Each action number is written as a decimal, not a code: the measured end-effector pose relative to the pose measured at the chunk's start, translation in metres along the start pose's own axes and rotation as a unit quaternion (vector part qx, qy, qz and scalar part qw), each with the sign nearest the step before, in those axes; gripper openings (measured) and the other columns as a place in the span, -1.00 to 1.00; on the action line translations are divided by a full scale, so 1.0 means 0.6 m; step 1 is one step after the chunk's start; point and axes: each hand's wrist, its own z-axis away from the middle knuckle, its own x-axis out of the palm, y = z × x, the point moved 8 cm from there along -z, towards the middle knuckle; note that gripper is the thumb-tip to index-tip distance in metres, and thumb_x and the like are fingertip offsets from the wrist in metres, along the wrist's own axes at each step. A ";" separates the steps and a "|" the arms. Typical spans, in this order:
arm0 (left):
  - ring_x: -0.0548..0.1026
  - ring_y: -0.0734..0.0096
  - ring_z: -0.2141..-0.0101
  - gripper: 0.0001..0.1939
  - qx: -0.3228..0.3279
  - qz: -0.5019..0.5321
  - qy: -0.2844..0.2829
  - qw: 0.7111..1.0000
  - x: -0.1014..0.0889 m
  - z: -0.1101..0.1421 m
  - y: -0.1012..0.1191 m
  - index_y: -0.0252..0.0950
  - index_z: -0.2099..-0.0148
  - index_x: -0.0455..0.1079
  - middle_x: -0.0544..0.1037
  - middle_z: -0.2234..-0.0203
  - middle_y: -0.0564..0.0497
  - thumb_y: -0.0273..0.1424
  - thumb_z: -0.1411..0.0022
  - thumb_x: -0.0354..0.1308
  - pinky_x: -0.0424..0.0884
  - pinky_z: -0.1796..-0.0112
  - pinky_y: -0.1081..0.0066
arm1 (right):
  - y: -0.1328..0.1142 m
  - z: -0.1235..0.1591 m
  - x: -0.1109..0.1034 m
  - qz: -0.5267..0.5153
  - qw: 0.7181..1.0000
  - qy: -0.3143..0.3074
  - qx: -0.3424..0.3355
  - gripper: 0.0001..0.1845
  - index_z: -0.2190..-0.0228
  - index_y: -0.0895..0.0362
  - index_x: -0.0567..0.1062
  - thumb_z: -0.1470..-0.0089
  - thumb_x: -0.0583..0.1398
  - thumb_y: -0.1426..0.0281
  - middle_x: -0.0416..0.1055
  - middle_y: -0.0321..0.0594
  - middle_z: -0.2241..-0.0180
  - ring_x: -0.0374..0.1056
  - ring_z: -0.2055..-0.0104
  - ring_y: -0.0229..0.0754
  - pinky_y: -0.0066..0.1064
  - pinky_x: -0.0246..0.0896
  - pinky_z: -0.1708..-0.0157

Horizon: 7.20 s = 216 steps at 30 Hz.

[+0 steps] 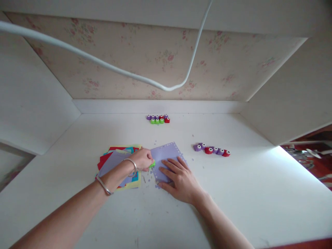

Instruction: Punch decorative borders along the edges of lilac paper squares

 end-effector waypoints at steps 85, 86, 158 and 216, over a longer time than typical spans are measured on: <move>0.51 0.27 0.09 -0.57 0.487 -0.115 0.200 0.843 0.117 0.187 0.041 -0.28 0.07 0.48 0.58 0.18 -0.08 -0.72 -0.14 -0.05 0.49 -0.02 0.19 | 0.381 0.271 -0.194 0.046 0.785 0.284 0.549 -0.40 0.01 0.09 0.57 -0.16 0.00 0.03 0.57 0.04 0.13 0.45 0.10 0.14 -0.15 0.26 0.16; 0.52 0.28 0.10 -0.56 0.488 -0.114 0.202 0.841 0.116 0.190 0.041 -0.27 0.07 0.48 0.58 0.19 -0.07 -0.72 -0.14 -0.05 0.49 -0.02 0.19 | 0.375 0.272 -0.195 0.048 0.782 0.291 0.550 -0.40 -0.01 0.11 0.55 -0.16 -0.01 0.05 0.57 0.05 0.12 0.45 0.10 0.14 -0.14 0.26 0.15; 0.57 0.33 0.25 -0.76 0.347 -0.077 0.253 0.900 -0.021 0.090 0.006 -0.25 0.06 0.48 0.58 0.17 -0.06 -0.25 -0.34 0.13 0.47 0.15 0.36 | 0.036 0.058 0.004 0.091 0.992 0.075 0.034 -0.27 -0.21 0.03 0.33 -0.01 0.06 0.66 0.32 -0.23 -0.20 0.25 -0.23 -0.06 0.02 0.11 -0.25; 0.56 0.29 0.11 -0.76 0.400 -0.045 0.219 0.889 -0.006 0.086 -0.005 -0.21 -0.01 0.44 0.59 0.10 -0.07 -0.34 -0.36 0.05 0.47 0.00 0.29 | 0.018 0.056 0.001 0.060 0.998 0.032 -0.016 -0.27 -0.25 -0.04 0.25 -0.08 0.08 0.64 0.25 -0.30 -0.25 0.16 -0.28 -0.07 0.05 -0.02 -0.30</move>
